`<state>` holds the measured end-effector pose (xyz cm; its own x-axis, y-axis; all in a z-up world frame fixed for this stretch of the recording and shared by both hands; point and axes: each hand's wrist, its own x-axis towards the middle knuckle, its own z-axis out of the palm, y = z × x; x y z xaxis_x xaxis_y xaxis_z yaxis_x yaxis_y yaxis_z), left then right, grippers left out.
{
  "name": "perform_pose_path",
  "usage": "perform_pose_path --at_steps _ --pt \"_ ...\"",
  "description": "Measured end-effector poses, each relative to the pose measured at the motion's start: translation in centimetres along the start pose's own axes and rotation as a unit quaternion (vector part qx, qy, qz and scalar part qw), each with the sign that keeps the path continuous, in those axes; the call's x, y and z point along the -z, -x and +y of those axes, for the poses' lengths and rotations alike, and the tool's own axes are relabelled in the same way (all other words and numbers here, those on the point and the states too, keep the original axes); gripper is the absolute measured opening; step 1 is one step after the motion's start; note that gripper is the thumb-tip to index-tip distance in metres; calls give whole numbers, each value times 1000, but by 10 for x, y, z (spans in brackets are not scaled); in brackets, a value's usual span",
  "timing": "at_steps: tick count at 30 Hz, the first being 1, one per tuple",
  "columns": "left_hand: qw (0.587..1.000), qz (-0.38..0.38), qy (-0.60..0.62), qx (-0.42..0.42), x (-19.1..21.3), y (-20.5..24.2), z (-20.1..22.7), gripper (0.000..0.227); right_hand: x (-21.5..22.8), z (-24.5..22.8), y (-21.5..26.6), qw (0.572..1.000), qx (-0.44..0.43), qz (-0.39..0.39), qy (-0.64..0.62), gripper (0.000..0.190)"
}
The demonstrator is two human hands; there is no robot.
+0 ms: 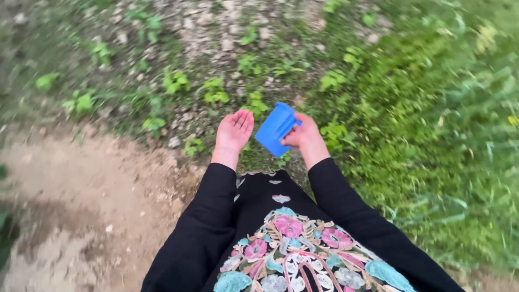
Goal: The person repeatedly scoops water from a blue bucket using a blue plastic scoop and pours it onto small plants in a garden bed. The person walks along a dirt path, refills the scoop from the bucket, and waters several plants in sequence.
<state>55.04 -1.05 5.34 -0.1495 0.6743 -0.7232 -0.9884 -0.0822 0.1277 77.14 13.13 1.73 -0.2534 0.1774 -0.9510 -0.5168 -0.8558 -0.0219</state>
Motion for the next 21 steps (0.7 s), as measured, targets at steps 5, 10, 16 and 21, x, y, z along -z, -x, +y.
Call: perform_pose_path --at_steps 5,10,16,21 --pt "992 14 100 -78 56 49 84 27 -103 79 51 999 -1 -11 51 33" --pt "963 33 202 -176 126 107 157 26 -170 176 29 988 -46 -24 146 33" --pt "911 48 313 -263 203 161 205 23 -231 302 20 952 -122 -35 279 32" --pt "860 60 392 -321 251 204 244 23 -280 394 1 921 -159 -49 353 31"
